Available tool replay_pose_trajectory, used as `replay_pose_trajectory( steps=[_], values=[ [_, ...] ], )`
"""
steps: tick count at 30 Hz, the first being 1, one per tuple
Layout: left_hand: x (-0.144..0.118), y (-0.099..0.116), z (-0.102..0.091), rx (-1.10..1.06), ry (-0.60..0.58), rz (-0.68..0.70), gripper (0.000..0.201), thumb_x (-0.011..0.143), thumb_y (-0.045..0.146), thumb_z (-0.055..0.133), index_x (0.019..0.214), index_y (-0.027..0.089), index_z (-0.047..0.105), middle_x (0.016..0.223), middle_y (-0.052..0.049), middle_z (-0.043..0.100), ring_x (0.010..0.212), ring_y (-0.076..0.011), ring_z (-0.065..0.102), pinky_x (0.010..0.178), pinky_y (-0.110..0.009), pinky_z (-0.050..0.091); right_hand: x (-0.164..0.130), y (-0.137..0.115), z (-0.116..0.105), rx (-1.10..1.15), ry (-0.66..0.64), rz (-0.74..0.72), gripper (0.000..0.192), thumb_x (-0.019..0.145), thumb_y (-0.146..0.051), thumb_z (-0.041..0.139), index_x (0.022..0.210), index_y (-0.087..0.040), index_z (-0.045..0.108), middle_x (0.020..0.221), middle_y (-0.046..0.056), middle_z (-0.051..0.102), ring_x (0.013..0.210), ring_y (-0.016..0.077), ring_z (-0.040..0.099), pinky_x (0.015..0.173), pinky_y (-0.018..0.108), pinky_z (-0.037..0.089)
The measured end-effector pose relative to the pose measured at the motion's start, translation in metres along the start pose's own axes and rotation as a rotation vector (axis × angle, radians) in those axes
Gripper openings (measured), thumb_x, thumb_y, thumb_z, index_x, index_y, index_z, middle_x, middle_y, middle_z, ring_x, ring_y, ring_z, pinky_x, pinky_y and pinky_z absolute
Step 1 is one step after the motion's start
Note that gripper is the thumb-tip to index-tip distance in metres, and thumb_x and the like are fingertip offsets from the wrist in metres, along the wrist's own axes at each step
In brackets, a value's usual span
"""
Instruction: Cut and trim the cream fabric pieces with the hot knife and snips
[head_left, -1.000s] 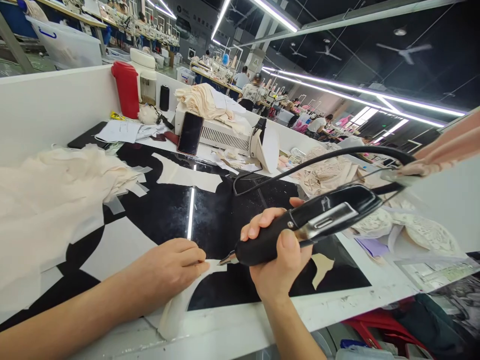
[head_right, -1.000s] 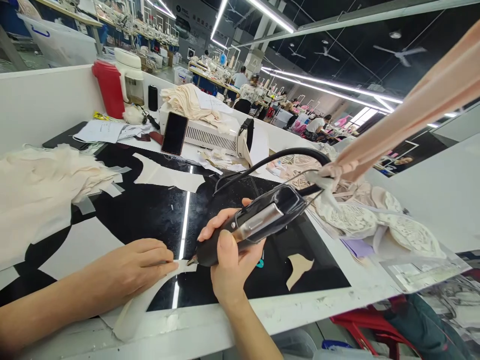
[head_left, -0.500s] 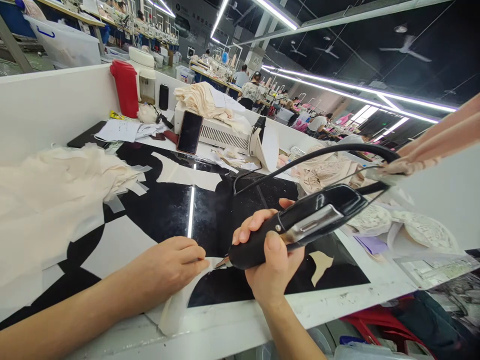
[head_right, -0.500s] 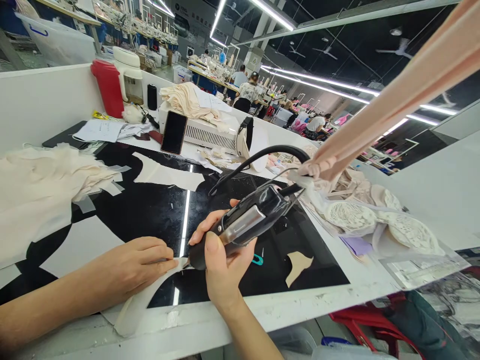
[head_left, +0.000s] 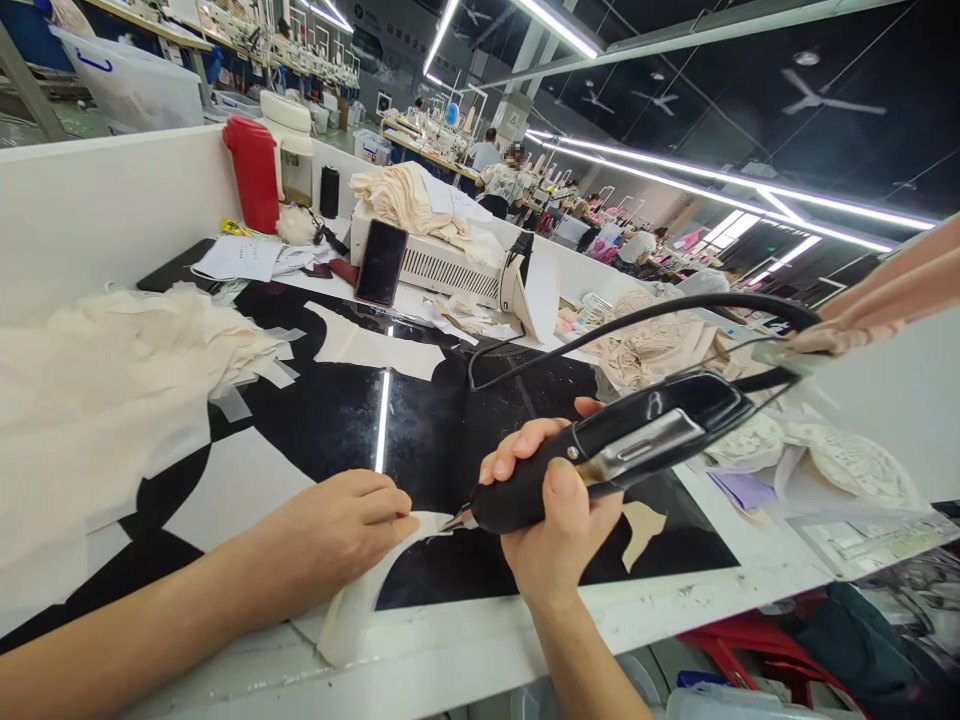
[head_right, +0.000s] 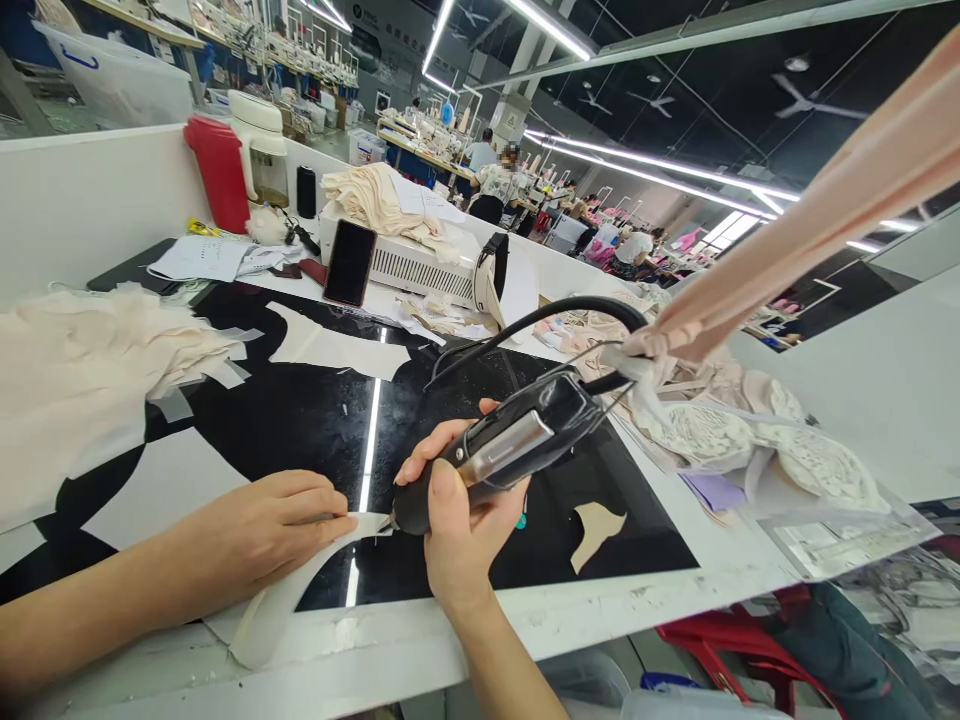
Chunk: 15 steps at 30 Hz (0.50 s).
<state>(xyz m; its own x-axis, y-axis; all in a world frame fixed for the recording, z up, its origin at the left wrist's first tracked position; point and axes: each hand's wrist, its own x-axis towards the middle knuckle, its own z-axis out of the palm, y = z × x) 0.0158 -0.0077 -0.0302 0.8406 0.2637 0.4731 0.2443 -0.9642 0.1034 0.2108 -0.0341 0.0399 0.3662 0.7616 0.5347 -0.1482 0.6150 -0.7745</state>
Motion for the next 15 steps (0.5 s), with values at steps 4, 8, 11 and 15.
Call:
replay_pose_trajectory(
  steps=[4, 8, 11, 15],
  values=[
    [-0.002, 0.008, -0.005, 0.082, 0.027, -0.086, 0.034, 0.099, -0.001, 0.046, 0.125, 0.011, 0.063, 0.11, -0.009, 0.069, 0.103, -0.0213, 0.066, 0.095, -0.036, 0.057, -0.002, -0.001, 0.0, -0.008, 0.0, 0.007, 0.039, 0.09, -0.03, 0.073, 0.123, -0.029, 0.052, 0.083, -0.006, 0.064, 0.058, 0.0117, 0.063, 0.052, 0.027, 0.057],
    [-0.005, 0.022, -0.011, 0.188, 0.003, -0.178, 0.044, 0.093, -0.008, 0.041, 0.128, 0.01, 0.061, 0.116, -0.013, 0.069, 0.107, -0.0228, 0.067, 0.094, -0.033, 0.056, -0.007, -0.004, -0.001, -0.036, 0.013, -0.003, 0.04, 0.09, -0.033, 0.074, 0.124, -0.029, 0.053, 0.084, -0.006, 0.063, 0.06, 0.0121, 0.062, 0.054, 0.028, 0.056],
    [-0.007, 0.031, -0.015, 0.213, -0.01, -0.228, 0.046, 0.09, -0.011, 0.038, 0.122, 0.012, 0.062, 0.108, -0.009, 0.071, 0.098, -0.0206, 0.069, 0.087, -0.03, 0.057, -0.012, -0.008, -0.002, -0.067, 0.019, -0.016, 0.04, 0.091, -0.033, 0.074, 0.124, -0.03, 0.053, 0.085, -0.005, 0.063, 0.061, 0.0126, 0.063, 0.055, 0.029, 0.057],
    [-0.008, 0.036, -0.02, 0.197, -0.054, -0.274, 0.048, 0.085, -0.013, 0.04, 0.116, 0.015, 0.063, 0.105, -0.006, 0.071, 0.096, -0.0214, 0.069, 0.087, -0.032, 0.057, -0.017, -0.012, -0.001, -0.088, 0.012, -0.044, 0.036, 0.094, -0.029, 0.071, 0.126, -0.032, 0.054, 0.086, -0.005, 0.064, 0.062, 0.0127, 0.063, 0.058, 0.03, 0.056]
  ],
)
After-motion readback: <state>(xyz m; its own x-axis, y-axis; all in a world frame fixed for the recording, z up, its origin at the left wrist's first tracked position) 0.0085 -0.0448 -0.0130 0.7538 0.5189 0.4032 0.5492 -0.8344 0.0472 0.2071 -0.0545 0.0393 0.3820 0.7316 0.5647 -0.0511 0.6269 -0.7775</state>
